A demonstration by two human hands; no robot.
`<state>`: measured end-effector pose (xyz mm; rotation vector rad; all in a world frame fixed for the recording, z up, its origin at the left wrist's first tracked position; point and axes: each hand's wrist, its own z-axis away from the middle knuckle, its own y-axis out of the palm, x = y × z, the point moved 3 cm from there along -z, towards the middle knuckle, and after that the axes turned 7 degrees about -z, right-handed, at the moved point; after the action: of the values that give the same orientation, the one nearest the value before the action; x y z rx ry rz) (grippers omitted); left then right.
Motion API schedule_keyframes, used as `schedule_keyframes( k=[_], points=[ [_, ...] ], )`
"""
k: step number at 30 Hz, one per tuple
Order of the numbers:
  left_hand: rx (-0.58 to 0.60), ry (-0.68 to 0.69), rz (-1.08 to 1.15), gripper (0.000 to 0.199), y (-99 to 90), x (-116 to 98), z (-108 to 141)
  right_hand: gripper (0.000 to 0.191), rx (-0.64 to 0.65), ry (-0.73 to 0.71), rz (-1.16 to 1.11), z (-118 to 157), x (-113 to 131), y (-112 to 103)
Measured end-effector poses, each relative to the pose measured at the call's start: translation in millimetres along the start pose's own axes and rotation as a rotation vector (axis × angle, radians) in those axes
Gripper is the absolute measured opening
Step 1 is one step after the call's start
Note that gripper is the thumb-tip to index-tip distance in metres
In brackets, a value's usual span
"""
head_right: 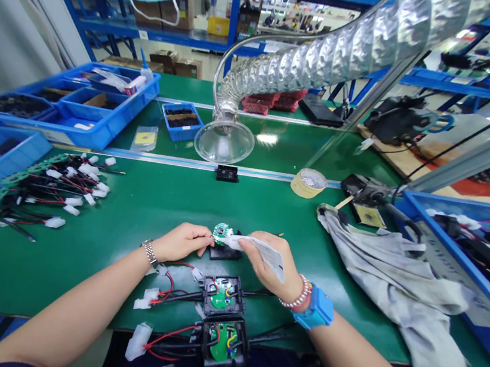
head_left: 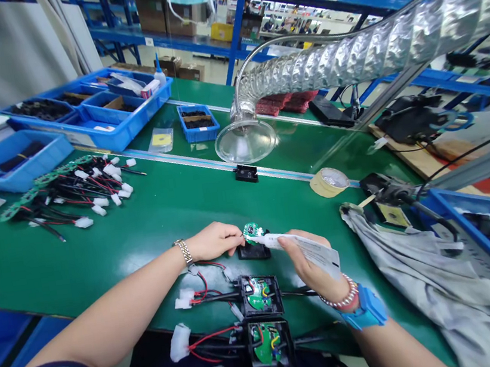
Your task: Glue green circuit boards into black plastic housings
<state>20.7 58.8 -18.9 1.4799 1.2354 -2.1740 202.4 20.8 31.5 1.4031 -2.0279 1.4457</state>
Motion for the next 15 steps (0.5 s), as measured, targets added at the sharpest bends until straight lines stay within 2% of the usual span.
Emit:
schedule_keyframes(
  k=[3, 7, 9, 12, 15],
  points=[
    [-0.001, -0.004, 0.006, 0.03, -0.4, 0, 0, 0.026, 0.02, 0.103, -0.047, 1, -1, -7],
    [0.0, -0.042, 0.042, 0.026, -0.5, -1, 2, 0.039, -0.078, 0.299, -0.161, -5, -23, -23],
    [-0.002, -0.068, 0.073, 0.021, -0.5, -1, 2, 0.042, -0.192, 0.485, -0.392, -13, -48, -31],
    [-0.008, -0.074, 0.106, 0.016, -0.7, 0, 2, 0.039, -0.453, 0.831, -0.87, -29, -94, -46],
    [-0.008, -0.069, 0.137, 0.014, -0.6, 2, 1, 0.034, -0.578, 0.859, -0.92, -52, -131, -70]
  ],
)
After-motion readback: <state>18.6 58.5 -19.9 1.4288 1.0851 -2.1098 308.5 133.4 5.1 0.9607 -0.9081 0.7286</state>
